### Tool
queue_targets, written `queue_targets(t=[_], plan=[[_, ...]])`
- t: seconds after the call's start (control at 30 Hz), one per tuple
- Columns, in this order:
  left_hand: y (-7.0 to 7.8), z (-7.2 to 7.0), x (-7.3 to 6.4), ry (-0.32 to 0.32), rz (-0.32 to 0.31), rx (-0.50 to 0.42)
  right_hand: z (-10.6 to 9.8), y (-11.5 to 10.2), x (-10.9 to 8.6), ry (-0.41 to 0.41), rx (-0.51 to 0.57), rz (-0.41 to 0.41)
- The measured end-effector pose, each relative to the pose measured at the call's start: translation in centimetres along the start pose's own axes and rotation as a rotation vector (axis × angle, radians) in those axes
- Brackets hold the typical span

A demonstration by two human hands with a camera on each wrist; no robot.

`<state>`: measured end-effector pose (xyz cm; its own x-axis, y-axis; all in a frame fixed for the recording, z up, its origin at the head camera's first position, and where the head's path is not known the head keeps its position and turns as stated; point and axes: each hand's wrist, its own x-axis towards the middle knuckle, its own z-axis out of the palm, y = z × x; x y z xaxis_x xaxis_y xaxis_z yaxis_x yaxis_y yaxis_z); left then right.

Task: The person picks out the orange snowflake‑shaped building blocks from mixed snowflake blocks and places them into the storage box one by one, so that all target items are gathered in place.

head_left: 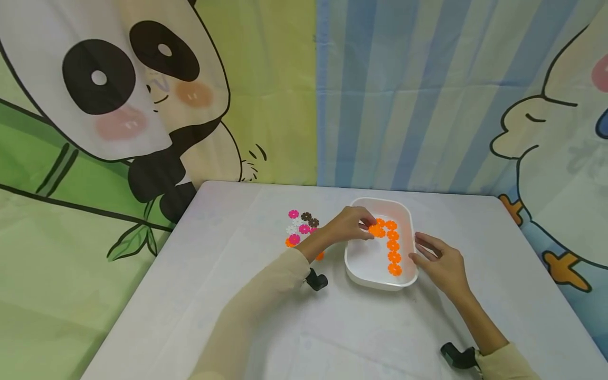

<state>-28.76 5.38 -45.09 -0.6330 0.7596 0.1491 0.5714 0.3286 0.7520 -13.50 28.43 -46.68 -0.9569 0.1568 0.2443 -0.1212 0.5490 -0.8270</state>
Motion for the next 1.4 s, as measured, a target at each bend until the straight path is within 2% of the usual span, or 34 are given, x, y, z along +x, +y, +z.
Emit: queue_targets(t=[0.2,0.43,0.53,0.93,1.4], plan=[[0.3,1.2,1.0,-0.052,0.006,0.135,0.1,0.1,0.1,-0.006,0.011,-0.013],[0.5,2.0,2.1,-0.139,0.051,0.386,-0.1,0.0,0.1,-0.017,0.044,-0.021],[0.3,2.3,2.5,-0.177,0.059,0.461,-0.1,-0.1,0.0,-0.021,0.048,-0.017],[0.5,3.2,3.2,-0.232,0.02,0.59,0.0,-0.1,0.1,-0.01,0.029,-0.027],[0.7,3.5,3.3,-0.257,-0.042,0.598,0.0,-0.1,0.1,-0.005,0.02,-0.011]])
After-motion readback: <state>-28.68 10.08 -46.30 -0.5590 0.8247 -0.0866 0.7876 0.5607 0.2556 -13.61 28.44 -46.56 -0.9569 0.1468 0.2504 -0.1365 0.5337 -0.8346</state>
